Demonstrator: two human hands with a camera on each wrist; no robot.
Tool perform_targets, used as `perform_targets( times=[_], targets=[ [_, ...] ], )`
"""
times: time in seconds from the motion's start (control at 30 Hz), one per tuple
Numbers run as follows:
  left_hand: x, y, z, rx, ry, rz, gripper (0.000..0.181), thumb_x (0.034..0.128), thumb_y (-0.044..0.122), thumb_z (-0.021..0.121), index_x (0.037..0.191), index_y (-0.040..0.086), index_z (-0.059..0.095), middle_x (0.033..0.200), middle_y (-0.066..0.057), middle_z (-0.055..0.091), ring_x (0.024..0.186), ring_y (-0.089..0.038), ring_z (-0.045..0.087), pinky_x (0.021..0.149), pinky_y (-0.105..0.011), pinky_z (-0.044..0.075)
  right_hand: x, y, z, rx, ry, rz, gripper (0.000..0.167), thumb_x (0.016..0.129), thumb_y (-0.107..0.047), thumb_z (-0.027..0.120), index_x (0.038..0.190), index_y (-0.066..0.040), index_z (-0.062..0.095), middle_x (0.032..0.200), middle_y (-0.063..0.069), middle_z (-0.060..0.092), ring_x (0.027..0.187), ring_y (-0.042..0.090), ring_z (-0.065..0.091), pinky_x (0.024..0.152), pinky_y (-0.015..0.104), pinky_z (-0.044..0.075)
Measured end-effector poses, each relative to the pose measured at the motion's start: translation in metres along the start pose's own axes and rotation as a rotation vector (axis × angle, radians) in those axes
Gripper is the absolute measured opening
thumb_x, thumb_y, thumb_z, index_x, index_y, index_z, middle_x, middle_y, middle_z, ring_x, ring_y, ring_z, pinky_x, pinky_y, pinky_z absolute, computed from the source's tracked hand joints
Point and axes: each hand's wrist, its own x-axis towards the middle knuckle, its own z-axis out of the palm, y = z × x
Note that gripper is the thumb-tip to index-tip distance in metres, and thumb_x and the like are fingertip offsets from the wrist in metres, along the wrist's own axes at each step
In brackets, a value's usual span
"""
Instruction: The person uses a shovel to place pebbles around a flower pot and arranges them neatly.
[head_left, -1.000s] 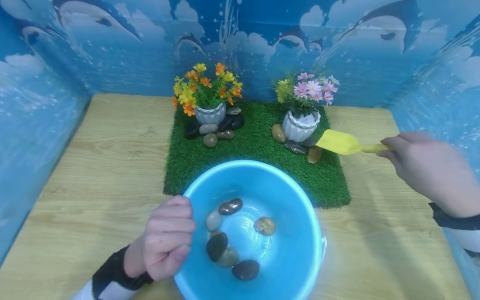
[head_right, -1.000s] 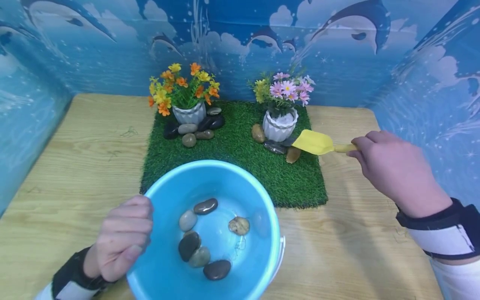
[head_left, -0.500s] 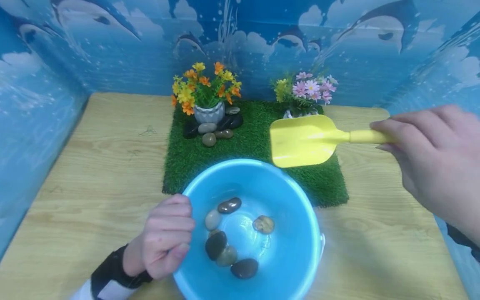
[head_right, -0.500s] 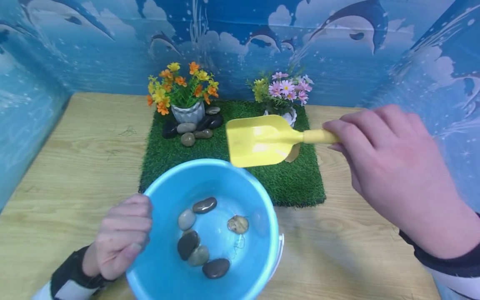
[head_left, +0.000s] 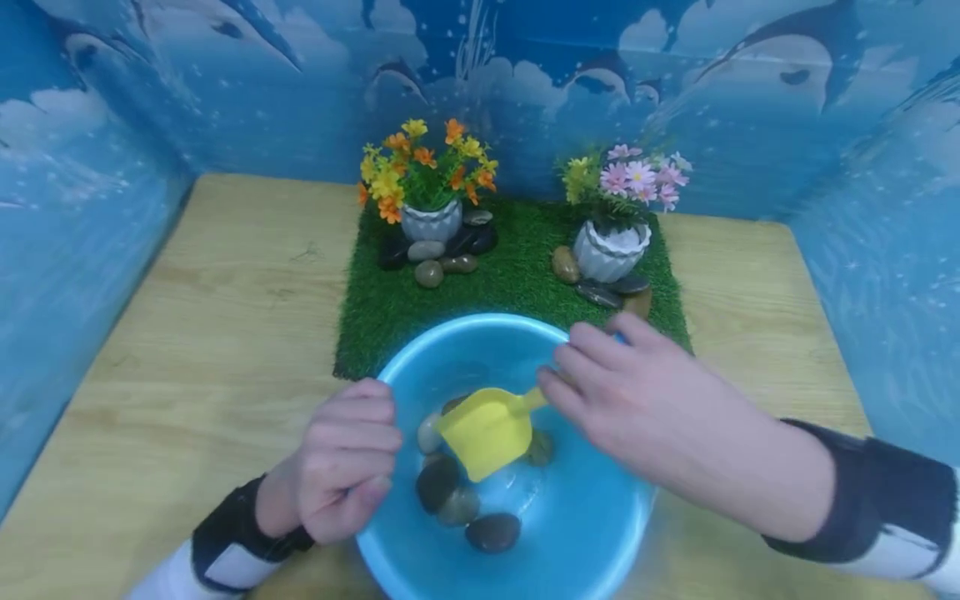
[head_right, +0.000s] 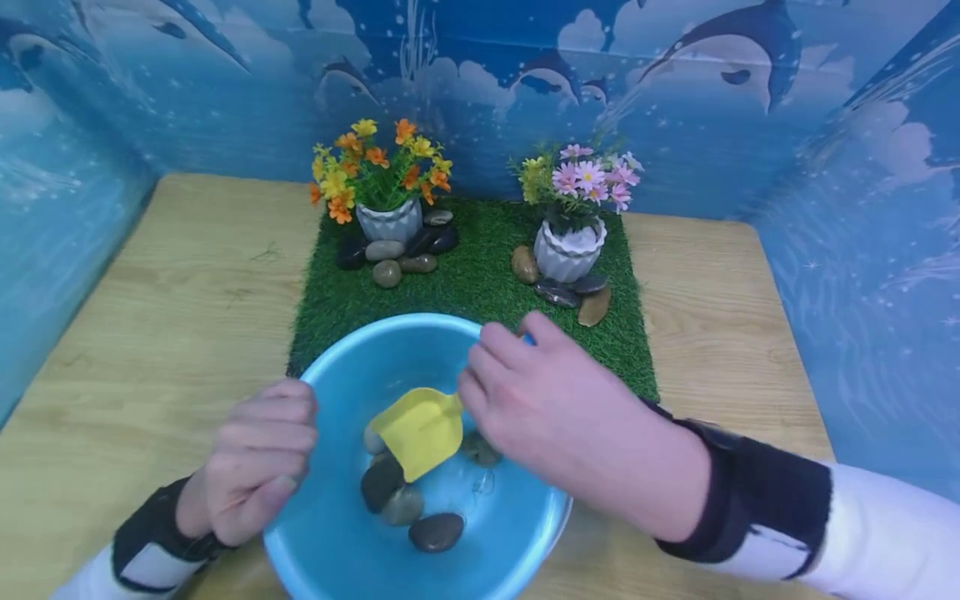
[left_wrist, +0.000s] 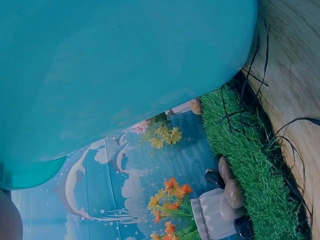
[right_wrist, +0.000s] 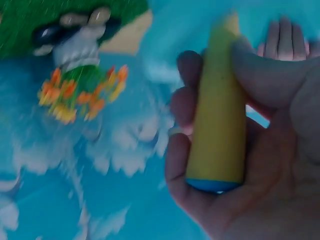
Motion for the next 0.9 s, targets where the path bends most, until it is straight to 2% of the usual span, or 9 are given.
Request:
perform_targets(
  times=[0.03,0.07,0.13,0.2,0.3,0.43,0.57,0.7,0.9],
  targets=[
    [0.001,-0.001,0.000,0.000,0.006,0.012,0.049,0.0965,0.011,0.044,0.049,0.018,0.035,0.051,0.008,0.031,0.048,-0.007,0.022,0.058,-0.023,0.025,0.015,-0.008,-0.015,-0.006,-0.003,-0.014,0.036,0.081,-0.009,0.077,0.116,-0.011,0.068,0.097,0.006,0.063,0.082,0.023,0.048,0.067,0.040,0.039],
    [0.001,-0.001,0.000,0.000,0.013,0.026,0.049,0.0962,0.011,0.044,0.049,0.018,0.035,0.051,0.008,0.030,0.048,-0.007,0.022,0.058,-0.023,0.024,0.025,-0.014,-0.022,-0.029,-0.010,-0.026,0.026,0.081,-0.008,0.076,0.106,-0.008,0.069,0.089,0.005,0.061,0.077,0.021,0.044,0.064,0.037,0.036],
    [0.002,-0.002,0.001,0.002,0.027,0.048,0.049,0.0958,0.010,0.044,0.049,0.019,0.035,0.051,0.008,0.030,0.048,-0.007,0.022,0.058,-0.023,0.024,0.036,-0.021,-0.024,-0.076,-0.016,-0.046,0.014,0.080,-0.009,0.076,0.092,-0.010,0.069,0.081,0.002,0.058,0.072,0.018,0.042,0.062,0.033,0.036],
    [0.003,-0.003,0.001,0.001,0.036,0.060,0.049,0.0955,0.010,0.045,0.049,0.019,0.034,0.050,0.008,0.030,0.048,-0.007,0.022,0.058,-0.023,0.024,0.041,-0.025,-0.020,-0.086,-0.036,-0.065,0.009,0.081,-0.011,0.074,0.086,-0.012,0.068,0.076,-0.001,0.055,0.070,0.017,0.038,0.061,0.031,0.034],
    [0.003,-0.003,0.001,0.002,0.039,0.062,0.049,0.0954,0.010,0.045,0.049,0.019,0.035,0.050,0.008,0.030,0.048,-0.007,0.022,0.058,-0.023,0.024,0.043,-0.026,-0.012,-0.077,-0.053,-0.090,0.007,0.082,-0.014,0.072,0.086,-0.012,0.067,0.076,-0.002,0.054,0.070,0.016,0.038,0.061,0.030,0.034],
    [0.003,-0.004,0.002,0.003,0.039,0.059,0.049,0.0961,0.011,0.045,0.049,0.019,0.035,0.051,0.008,0.031,0.048,-0.007,0.023,0.058,-0.023,0.025,0.043,-0.026,-0.010,-0.049,-0.083,-0.081,0.011,0.081,-0.014,0.073,0.091,-0.011,0.068,0.079,-0.001,0.057,0.071,0.017,0.040,0.062,0.030,0.035],
    [0.003,-0.004,0.002,0.003,0.038,0.056,0.049,0.0969,0.011,0.045,0.049,0.019,0.035,0.051,0.008,0.031,0.048,-0.007,0.023,0.058,-0.023,0.025,0.044,-0.026,-0.009,-0.053,-0.065,-0.067,0.014,0.079,-0.014,0.075,0.091,-0.011,0.069,0.079,-0.001,0.058,0.072,0.016,0.042,0.063,0.030,0.037],
    [0.002,-0.003,0.001,0.003,0.032,0.046,0.049,0.0969,0.011,0.045,0.049,0.019,0.035,0.051,0.008,0.031,0.049,-0.007,0.022,0.058,-0.023,0.025,0.048,-0.030,0.001,-0.044,-0.053,-0.084,0.012,0.081,-0.021,0.075,0.084,-0.013,0.067,0.075,-0.003,0.054,0.068,0.015,0.039,0.060,0.028,0.033],
    [0.001,-0.002,0.002,0.002,0.036,0.047,0.049,0.0963,0.011,0.045,0.049,0.019,0.035,0.050,0.008,0.031,0.048,-0.007,0.022,0.058,-0.022,0.025,0.055,-0.035,0.010,0.008,-0.164,-0.138,0.010,0.086,-0.020,0.074,0.082,-0.016,0.065,0.073,-0.005,0.052,0.067,0.013,0.037,0.058,0.026,0.029]
  ],
)
